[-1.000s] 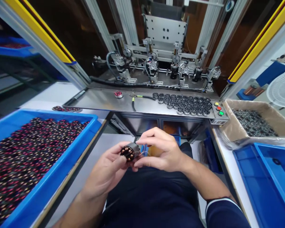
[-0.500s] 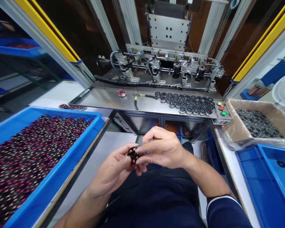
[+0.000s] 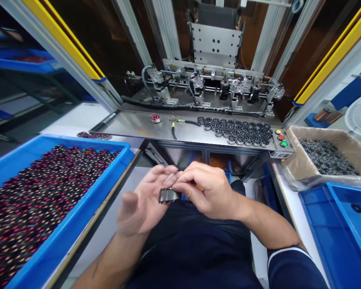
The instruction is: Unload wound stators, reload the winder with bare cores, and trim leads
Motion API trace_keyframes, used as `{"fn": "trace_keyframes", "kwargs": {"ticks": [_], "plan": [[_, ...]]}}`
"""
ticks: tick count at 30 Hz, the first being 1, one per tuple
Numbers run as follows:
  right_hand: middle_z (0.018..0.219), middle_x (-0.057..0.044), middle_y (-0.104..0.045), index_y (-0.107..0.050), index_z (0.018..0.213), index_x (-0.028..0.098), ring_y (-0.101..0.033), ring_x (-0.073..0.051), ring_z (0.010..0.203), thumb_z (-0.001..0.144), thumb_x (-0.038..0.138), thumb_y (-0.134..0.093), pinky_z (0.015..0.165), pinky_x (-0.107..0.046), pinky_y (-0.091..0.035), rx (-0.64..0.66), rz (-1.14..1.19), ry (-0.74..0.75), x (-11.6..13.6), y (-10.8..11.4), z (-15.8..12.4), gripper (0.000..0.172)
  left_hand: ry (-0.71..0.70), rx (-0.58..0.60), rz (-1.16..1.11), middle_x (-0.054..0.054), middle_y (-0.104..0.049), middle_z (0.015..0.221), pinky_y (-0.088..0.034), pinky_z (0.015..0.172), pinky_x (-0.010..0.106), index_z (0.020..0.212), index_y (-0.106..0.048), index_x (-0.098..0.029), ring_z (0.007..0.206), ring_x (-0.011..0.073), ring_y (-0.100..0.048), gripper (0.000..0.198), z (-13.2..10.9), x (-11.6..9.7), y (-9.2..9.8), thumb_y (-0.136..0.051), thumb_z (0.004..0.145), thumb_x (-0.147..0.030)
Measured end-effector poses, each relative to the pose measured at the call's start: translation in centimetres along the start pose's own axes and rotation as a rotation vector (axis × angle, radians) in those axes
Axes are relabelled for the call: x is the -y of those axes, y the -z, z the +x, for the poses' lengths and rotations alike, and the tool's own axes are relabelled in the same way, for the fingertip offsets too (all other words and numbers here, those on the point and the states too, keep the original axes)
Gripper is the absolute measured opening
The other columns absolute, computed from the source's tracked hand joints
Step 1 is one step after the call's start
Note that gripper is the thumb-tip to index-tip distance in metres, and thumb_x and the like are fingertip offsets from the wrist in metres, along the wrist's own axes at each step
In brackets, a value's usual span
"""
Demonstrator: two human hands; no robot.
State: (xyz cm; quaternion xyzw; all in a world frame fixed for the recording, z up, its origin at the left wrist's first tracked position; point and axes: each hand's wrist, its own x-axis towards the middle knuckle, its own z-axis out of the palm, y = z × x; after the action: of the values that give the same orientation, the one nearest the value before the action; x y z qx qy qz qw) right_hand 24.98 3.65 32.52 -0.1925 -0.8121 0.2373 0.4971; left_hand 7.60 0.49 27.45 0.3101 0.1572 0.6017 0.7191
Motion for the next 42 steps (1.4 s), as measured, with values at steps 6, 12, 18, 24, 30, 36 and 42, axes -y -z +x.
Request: {"fn": "trace_keyframes", "kwargs": {"ticks": [6, 12, 18, 24, 30, 36, 42], "plan": [[0.074, -0.006, -0.069, -0.063, 0.088, 0.014, -0.063, -0.012, 0.069, 0.097, 0.017, -0.060, 0.063, -0.022, -0.052, 0.152, -0.111, 0.158, 0.3, 1.4, 0.9, 0.010, 0.507, 0.305, -0.001, 0.010, -0.074, 0.067, -0.055, 0.048, 0.022, 0.090, -0.071, -0.009, 0.056, 0.0198, -0.073, 0.056, 0.4, 0.3, 0.3, -0.050, 0.095, -0.061], [0.072, -0.005, -0.068, -0.064, 0.083, 0.013, -0.061, -0.012, 0.066, 0.095, 0.013, -0.061, 0.062, -0.023, -0.050, 0.074, -0.334, 0.083, 1.2, 1.9, 1.3, 0.012, 0.127, 0.115, 0.057, 0.002, -0.077, 0.100, -0.060, 0.071, 0.020, 0.111, -0.065, -0.025, 0.088, 0.0152, -0.076, 0.027, -0.3, -0.3, -0.6, -0.075, 0.086, -0.028], [0.071, -0.002, -0.066, -0.064, 0.079, 0.014, -0.061, -0.010, 0.065, 0.093, 0.009, -0.062, 0.063, -0.021, -0.051, 0.061, -0.179, -0.065, 1.5, 1.6, 1.7, 0.015, 0.004, 0.058, -0.118, 0.004, -0.073, 0.120, -0.059, 0.093, 0.029, 0.114, -0.067, -0.025, 0.115, 0.0210, -0.069, 0.047, 0.3, -0.8, -0.4, -0.082, 0.076, -0.046], [0.074, -0.005, -0.068, -0.065, 0.085, 0.013, -0.062, -0.011, 0.069, 0.096, 0.014, -0.060, 0.064, -0.021, -0.052, 0.209, -0.074, 0.056, 1.7, 2.1, 2.4, 0.012, 0.530, 0.408, -0.065, 0.011, -0.073, 0.067, -0.051, 0.045, 0.024, 0.092, -0.071, -0.008, 0.051, 0.0190, -0.068, 0.065, 0.6, -0.6, 0.0, -0.044, 0.093, -0.067], [0.072, -0.005, -0.068, -0.065, 0.080, 0.013, -0.061, -0.011, 0.066, 0.095, 0.011, -0.060, 0.063, -0.022, -0.050, 0.119, -0.297, 0.019, 2.6, 2.1, 2.1, 0.015, 0.225, 0.186, 0.061, 0.002, -0.074, 0.088, -0.056, 0.055, 0.019, 0.123, -0.060, -0.024, 0.068, 0.0147, -0.073, 0.039, -0.4, -1.1, -1.0, -0.072, 0.086, -0.028], [0.070, -0.002, -0.065, -0.063, 0.077, 0.014, -0.060, -0.010, 0.065, 0.093, 0.011, -0.062, 0.063, -0.021, -0.050, 0.039, -0.216, -0.053, 2.5, 1.9, 2.0, 0.016, -0.113, 0.009, 0.016, 0.001, -0.071, 0.117, -0.055, 0.099, 0.035, 0.105, -0.066, -0.029, 0.124, 0.0238, -0.063, 0.032, -0.1, -1.2, -1.5, -0.081, 0.077, -0.036], [0.073, -0.003, -0.068, -0.065, 0.084, 0.015, -0.062, -0.011, 0.067, 0.095, 0.013, -0.060, 0.062, -0.021, -0.052, 0.163, -0.045, 0.035, 2.0, 2.4, 2.2, 0.013, 0.513, 0.385, -0.015, 0.015, -0.076, 0.079, -0.058, 0.057, 0.028, 0.101, -0.068, -0.008, 0.067, 0.0233, -0.075, 0.067, 0.5, -0.7, -0.6, -0.044, 0.092, -0.070]]}}
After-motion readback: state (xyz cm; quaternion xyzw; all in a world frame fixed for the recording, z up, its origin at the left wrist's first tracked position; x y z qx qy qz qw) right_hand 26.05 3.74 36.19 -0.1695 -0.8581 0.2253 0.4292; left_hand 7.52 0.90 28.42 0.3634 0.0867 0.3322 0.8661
